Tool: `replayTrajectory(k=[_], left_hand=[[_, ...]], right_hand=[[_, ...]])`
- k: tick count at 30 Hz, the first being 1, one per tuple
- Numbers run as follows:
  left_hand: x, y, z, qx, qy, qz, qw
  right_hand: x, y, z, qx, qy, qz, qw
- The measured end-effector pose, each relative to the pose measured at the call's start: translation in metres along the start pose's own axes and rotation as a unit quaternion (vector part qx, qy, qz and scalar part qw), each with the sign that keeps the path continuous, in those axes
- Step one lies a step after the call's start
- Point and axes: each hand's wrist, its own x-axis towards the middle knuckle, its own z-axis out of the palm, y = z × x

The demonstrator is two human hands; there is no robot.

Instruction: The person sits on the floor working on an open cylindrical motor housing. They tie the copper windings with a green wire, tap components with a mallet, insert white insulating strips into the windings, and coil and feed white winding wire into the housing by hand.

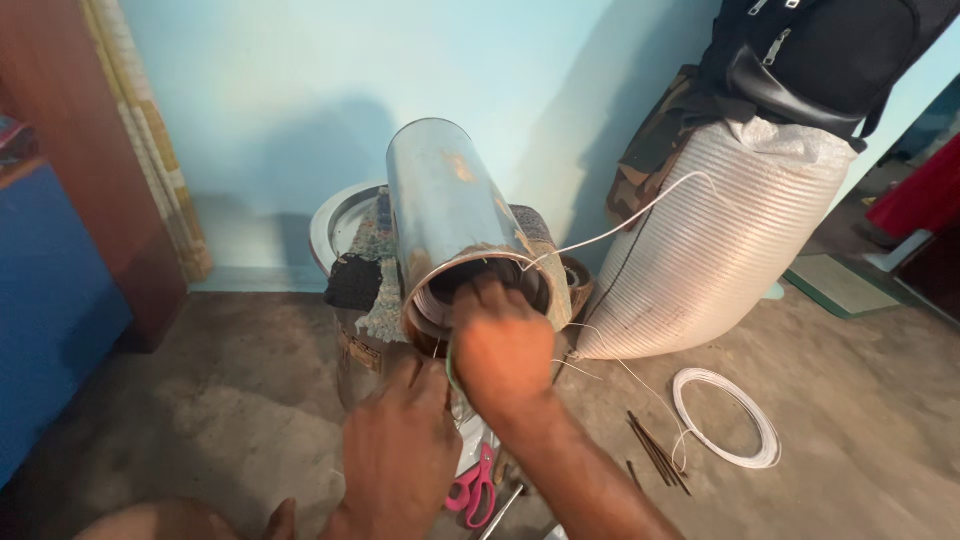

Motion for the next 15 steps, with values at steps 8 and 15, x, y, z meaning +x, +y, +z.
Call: replayTrajectory(k=[8,15], left_hand=[[-0.003,-0.004,-0.007,-0.121,0.073,-0.007,0.990],[0.008,0.007,-0.007,-0.279,0.063,0.023,0.958]], right_hand=[[0.000,-0.014,-0.027,0.320,0.048,0.152,0.934],[-0.013,-0.004,-0.053,0.603,0.006,0.386,0.698]])
